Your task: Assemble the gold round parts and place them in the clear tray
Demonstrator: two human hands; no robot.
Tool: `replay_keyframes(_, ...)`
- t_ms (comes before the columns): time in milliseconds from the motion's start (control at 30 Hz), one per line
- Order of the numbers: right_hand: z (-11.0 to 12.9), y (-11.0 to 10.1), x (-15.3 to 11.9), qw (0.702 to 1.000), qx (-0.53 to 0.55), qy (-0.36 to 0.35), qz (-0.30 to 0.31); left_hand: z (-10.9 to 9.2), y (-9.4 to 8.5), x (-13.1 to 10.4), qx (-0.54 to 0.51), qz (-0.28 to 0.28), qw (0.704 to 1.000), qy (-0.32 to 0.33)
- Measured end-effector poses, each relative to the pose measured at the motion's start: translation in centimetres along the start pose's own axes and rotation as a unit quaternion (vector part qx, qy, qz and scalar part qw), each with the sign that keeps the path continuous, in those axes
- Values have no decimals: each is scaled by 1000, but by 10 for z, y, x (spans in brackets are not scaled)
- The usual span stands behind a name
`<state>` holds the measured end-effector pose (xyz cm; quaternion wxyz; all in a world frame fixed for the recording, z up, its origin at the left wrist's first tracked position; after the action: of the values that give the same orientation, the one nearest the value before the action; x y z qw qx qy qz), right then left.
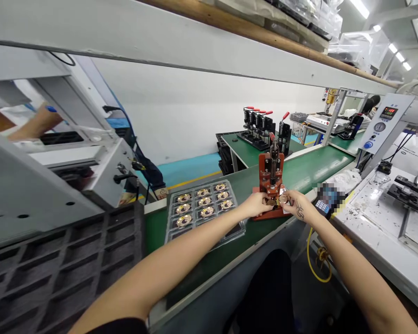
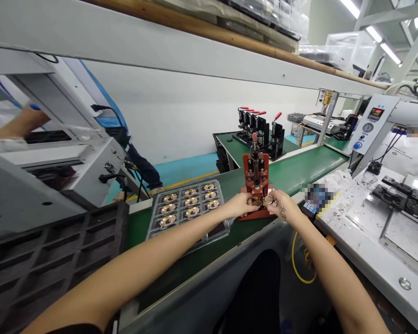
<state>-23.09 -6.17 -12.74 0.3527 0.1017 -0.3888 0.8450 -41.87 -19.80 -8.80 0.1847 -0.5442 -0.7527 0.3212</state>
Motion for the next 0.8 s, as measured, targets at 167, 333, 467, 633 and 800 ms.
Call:
replay_keyframes(167, -15, 10, 6, 1000, -5, 26, 12, 3, 17, 17, 12, -54, 997, 52)
replay_keyframes(333, -22, 25, 17, 997, -15, 12, 70, 8, -11, -11, 22, -58, 997, 56)
replay_keyframes(467, -20, 39, 33, 993, -35, -23, 109, 17, -64, -49, -5, -80, 996, 46)
replay_keyframes(633, -11, 32, 29, 991, -44, -56, 117, 37, -136, -101, -232, -131, 960, -83)
replay_keyframes(800, 2, -27, 58, 998, -47, -36, 7, 60, -207, -164, -214, -293, 927, -93)
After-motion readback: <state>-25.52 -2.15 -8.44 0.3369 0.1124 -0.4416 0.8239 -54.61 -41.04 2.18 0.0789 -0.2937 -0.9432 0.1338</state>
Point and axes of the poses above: each hand's wrist, its own x-axis towards the middle knuckle, its own y-axis out of the palm, z = x × y, the point moved 1 cm from there along x, towards the middle knuckle, and after that the axes turned 7 degrees about -z, right-handed, at the moved point
